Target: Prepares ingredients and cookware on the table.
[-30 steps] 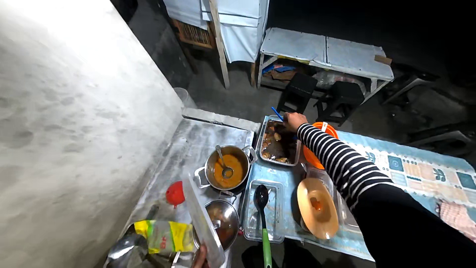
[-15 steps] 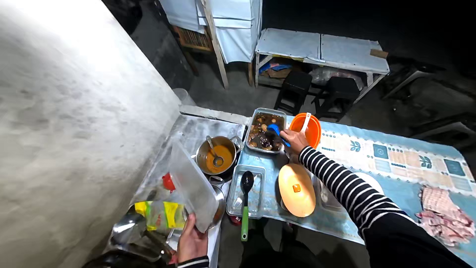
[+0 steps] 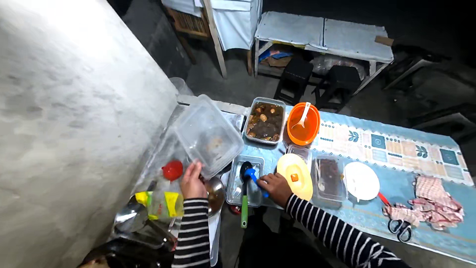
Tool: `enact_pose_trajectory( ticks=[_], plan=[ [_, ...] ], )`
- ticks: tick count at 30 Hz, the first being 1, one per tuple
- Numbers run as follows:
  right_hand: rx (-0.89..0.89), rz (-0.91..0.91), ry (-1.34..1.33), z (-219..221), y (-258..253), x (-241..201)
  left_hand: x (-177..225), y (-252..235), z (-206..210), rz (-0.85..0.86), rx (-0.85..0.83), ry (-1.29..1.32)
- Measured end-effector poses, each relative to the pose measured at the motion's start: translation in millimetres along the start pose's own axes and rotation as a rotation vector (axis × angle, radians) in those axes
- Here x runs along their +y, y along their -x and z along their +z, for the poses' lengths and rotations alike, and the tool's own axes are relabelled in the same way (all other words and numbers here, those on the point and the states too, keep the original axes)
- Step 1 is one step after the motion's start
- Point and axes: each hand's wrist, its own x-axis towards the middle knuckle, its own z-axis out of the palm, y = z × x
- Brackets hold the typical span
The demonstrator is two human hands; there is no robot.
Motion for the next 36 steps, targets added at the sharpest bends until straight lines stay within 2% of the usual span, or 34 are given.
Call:
enact_pose_trajectory(
  ticks=[2,5,8,10,13,20,28,36],
  plan=[
    [-0.035,0.047,0.017,8.5,7.1,-2.3,6.3,-27.0,36.2,0.0,-0.116,-0.129],
    [-0.032,0.217,-0.03,-8.6,4.1,5.6,-1.9,-69.2,94.3,0.02,-0.28,-0.35],
    [0.041,0.431,0.008,-33.5,-21.5,28.4,-23.9,-104.0,152.3,0.072,-0.433,-0.53],
    [0.057,0.498,0.09,-41.8,-45.1,47.9,-39.7,-121.1,187.6,0.074,-0.502,-0.585],
    [-0.071,0.56,0.176,-35.5,-73.1,73.6,-56.4,-136.1,219.7,0.067,-0.542,-0.654],
    [-0.178,0.523,0.246,-3.6,-93.4,115.0,-65.9,-144.5,231.8,0.16,-0.58,-0.908],
    [-0.242,0.521,0.245,4.8,-111.7,128.6,-73.8,-148.8,231.0,0.31,-0.54,-1.012],
    [-0.279,0.542,0.257,-2.2,-117.9,133.7,-56.3,-157.5,242.7,0.275,-0.666,-1.245]
  ],
)
